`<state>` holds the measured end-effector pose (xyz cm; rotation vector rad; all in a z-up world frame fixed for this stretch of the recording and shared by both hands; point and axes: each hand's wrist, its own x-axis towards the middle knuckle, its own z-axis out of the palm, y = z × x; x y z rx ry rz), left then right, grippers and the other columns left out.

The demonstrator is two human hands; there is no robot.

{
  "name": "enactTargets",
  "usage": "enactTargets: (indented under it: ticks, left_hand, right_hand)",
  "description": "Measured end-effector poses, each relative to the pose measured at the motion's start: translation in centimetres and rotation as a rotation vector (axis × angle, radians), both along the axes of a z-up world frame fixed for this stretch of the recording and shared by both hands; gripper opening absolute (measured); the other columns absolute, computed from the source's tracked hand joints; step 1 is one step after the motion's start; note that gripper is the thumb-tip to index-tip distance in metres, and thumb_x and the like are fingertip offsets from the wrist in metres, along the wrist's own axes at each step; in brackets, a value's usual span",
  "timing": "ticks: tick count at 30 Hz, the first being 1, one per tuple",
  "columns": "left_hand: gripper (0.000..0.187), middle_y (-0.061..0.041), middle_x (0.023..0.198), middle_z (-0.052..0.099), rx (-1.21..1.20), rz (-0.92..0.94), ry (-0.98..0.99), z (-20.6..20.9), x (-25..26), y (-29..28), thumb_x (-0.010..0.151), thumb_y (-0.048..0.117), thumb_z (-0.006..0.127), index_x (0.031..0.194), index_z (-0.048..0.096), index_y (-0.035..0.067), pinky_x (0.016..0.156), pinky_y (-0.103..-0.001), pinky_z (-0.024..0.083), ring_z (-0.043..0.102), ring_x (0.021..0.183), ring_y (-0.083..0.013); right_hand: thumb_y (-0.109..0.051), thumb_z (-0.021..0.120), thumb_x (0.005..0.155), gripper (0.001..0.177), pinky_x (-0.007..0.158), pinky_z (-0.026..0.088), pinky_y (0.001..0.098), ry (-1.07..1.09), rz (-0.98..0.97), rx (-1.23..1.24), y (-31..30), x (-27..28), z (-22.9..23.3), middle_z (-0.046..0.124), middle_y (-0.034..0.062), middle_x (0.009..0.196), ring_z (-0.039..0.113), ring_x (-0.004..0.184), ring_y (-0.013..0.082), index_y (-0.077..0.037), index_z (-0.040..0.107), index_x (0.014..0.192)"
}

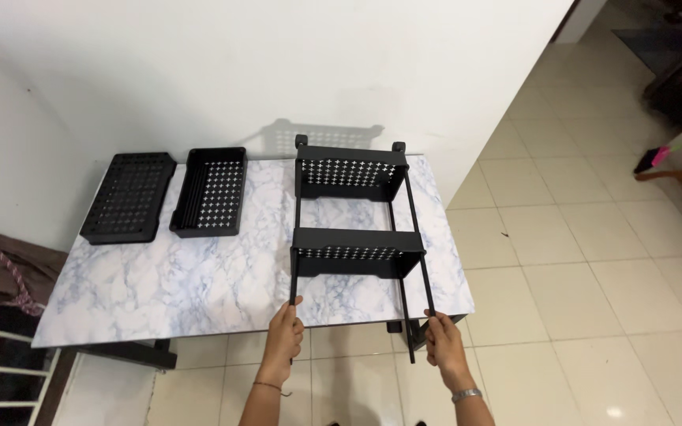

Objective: The person assembles a black plastic rolling shelf by inserting metal poles into the side frames and then placing perforated trays onto the shelves. The person handles the frame, poles, and trays by hand, completing the assembly on a marble-patterned table.

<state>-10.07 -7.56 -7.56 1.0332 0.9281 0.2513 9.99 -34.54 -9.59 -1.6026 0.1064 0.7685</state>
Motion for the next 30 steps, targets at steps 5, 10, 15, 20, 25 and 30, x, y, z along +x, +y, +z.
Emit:
enactTargets:
  ticks: [5, 10, 15, 20, 25, 30]
  left_hand:
    - [0.042, 0.001, 0.072, 0.055, 0.351, -0.039, 0.045, -3.2, 1.6, 2.1, 0.107, 0.031, 0.043, 0.137, 0.062, 0.008, 0.058, -0.026, 0.04, 0.05, 0.065, -0.0068]
    - [0.04, -0.006, 0.074, 0.061, 0.44, -0.065, 0.218, -4.6, 3.9, 3.6, 0.103, 0.028, 0.042, 0.134, 0.059, 0.009, 0.065, -0.037, 0.047, 0.056, 0.067, -0.0178]
    - [0.041, -0.007, 0.074, 0.058, 0.383, -0.055, 0.254, -4.1, 5.8, 3.6, 0.104, 0.028, 0.04, 0.137, 0.059, 0.011, 0.063, -0.036, 0.046, 0.054, 0.065, -0.0175]
    - [0.041, -0.005, 0.076, 0.057, 0.395, -0.025, 0.197, -4.0, 8.2, 4.9, 0.105, 0.03, 0.04, 0.13, 0.064, 0.008, 0.062, -0.031, 0.046, 0.051, 0.065, -0.0135]
    - [0.044, -0.004, 0.075, 0.056, 0.264, -0.024, 0.226, -4.0, 10.5, 5.4, 0.104, 0.033, 0.041, 0.118, 0.069, 0.003, 0.058, -0.033, 0.043, 0.049, 0.061, -0.0141]
    - [0.041, -0.004, 0.073, 0.052, 0.209, 0.038, 0.26, -4.4, 12.7, 6.0, 0.104, 0.033, 0.04, 0.114, 0.068, 0.004, 0.057, -0.034, 0.039, 0.045, 0.06, -0.0165]
  right_hand:
    - [-0.024, 0.045, 0.105, 0.035, 0.041, 0.032, 0.0277, -0.014, 0.01, -0.035, 1.0, -0.1, 0.8, 0.041, -0.0019, 0.068, 0.031, 0.047, 0.0084, -0.003, 0.057, 0.13]
    - [-0.024, 0.047, 0.104, 0.034, 0.041, 0.025, 0.026, -0.067, -0.013, -0.042, 2.7, 1.5, 1.2, 0.04, -0.0026, 0.067, 0.029, 0.048, 0.0065, -0.005, 0.06, 0.13]
    - [-0.026, 0.048, 0.104, 0.034, 0.04, 0.024, 0.0255, -0.099, -0.023, -0.103, 4.2, 3.9, 1.4, 0.041, -0.0034, 0.066, 0.028, 0.046, 0.0059, -0.006, 0.063, 0.127]
    - [-0.028, 0.046, 0.105, 0.034, 0.04, 0.024, 0.0254, -0.093, 0.004, -0.105, 5.4, 7.1, 0.4, 0.038, -0.0039, 0.066, 0.027, 0.046, 0.0055, -0.006, 0.063, 0.125]
    - [-0.032, 0.042, 0.107, 0.037, 0.038, 0.023, 0.0269, -0.081, 0.036, -0.087, 6.1, 10.2, 0.4, 0.032, -0.0022, 0.061, 0.026, 0.044, 0.0071, -0.004, 0.063, 0.118]
    - [-0.034, 0.039, 0.107, 0.038, 0.037, 0.024, 0.0283, 0.032, 0.126, -0.15, 6.0, 12.6, 1.1, 0.035, -0.0019, 0.06, 0.026, 0.042, 0.0095, -0.003, 0.061, 0.108]
